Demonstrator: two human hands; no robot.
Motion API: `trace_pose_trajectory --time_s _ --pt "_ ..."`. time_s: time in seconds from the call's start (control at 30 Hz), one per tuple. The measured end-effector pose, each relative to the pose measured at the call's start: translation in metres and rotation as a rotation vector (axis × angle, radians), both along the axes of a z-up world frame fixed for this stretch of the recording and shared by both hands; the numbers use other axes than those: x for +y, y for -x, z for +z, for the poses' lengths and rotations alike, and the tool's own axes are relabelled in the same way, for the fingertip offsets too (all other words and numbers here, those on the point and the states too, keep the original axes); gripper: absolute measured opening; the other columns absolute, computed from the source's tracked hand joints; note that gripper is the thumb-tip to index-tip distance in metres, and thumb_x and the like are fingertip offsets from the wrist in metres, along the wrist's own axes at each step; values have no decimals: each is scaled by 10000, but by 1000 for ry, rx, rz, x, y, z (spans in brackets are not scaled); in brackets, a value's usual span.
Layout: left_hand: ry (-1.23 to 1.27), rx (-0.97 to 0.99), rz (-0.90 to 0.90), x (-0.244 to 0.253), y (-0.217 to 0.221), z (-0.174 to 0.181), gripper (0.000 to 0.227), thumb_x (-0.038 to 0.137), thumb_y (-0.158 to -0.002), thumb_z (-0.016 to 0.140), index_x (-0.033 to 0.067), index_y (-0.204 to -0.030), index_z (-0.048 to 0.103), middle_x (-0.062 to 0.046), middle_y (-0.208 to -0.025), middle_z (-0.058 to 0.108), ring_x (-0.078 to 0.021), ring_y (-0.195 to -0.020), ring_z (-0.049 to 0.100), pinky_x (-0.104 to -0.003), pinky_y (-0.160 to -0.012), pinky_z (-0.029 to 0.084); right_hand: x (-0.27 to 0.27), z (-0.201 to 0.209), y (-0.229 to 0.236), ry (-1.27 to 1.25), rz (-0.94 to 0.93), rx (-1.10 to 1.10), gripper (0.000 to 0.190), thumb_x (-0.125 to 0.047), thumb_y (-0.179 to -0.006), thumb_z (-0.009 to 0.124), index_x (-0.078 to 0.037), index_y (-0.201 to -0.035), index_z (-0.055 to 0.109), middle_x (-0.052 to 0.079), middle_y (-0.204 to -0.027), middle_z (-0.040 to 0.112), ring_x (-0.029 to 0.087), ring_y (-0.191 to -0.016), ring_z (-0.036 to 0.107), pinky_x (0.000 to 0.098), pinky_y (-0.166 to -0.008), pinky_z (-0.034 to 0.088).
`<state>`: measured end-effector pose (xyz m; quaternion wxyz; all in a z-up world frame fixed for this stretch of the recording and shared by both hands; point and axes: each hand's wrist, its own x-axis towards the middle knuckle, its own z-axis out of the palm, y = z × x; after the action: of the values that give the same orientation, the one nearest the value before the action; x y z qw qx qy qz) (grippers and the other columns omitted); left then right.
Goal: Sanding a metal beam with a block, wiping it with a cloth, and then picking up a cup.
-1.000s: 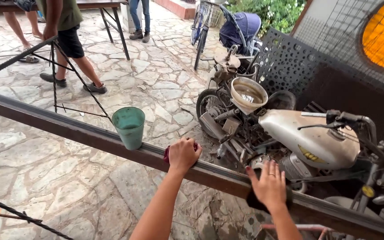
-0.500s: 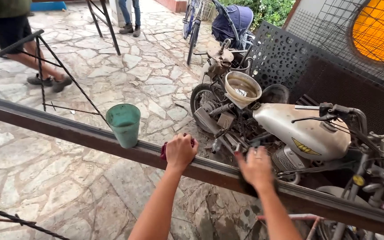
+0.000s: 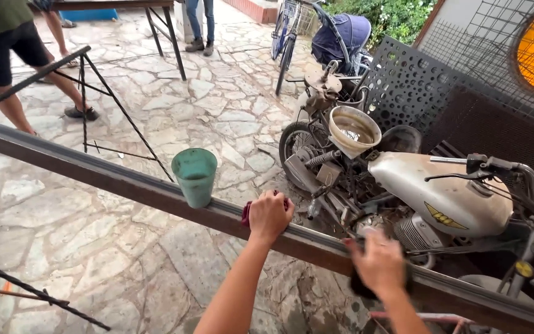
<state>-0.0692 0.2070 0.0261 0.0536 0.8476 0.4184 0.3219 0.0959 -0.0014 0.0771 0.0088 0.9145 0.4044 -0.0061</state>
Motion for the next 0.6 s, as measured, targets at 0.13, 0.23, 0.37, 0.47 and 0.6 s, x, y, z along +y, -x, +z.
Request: trace_pose_trajectory --time_s 0.13,0.23,0.37,0.47,0.6 --pt "31 0 -29 5 -2 -4 349 344 -974 607 87 -763 716 -97 -719 655 -189 -562 620 -294 -423 497 3 -4 -50 87 -87 125 1259 -924 -683 -144 -136 -1560 298 123 -1647 277 240 -1554 252 450 -1322 84" --pt "101 -11 -77 4 -7 -12 344 316 -996 595 64 -788 702 -76 -690 645 -123 -510 550 -208 -405 418 17 11 -17 63 -161 237 1052 -846 -826 13 -114 -1444 450 146 -1467 521 394 -1364 510 547 -978 611" --pt "67 -3 -44 6 -1 -3 345 355 -988 599 84 -805 709 -83 -712 644 -170 -569 593 -269 -429 455 2 -19 -46 62 72 3 1133 -855 -765 -135 -164 -1525 342 92 -1620 322 239 -1513 302 471 -1269 198" --pt "0 -22 -1 2 -4 -8 320 364 -925 590 101 -795 716 -109 -737 657 -268 -669 675 -365 -528 530 4 -33 -85 114 -35 -9 1115 -905 -831 -107 -204 -1461 489 129 -1547 483 280 -1473 425 505 -1218 307" --pt "-24 -39 46 6 -9 -21 308 371 -882 595 108 -785 722 -114 -750 669 -314 -729 718 -410 -614 565 25 -44 -38 -166 94 -67 950 -793 -1001 113 -74 -1437 555 203 -1457 577 336 -1420 498 550 -1198 327"
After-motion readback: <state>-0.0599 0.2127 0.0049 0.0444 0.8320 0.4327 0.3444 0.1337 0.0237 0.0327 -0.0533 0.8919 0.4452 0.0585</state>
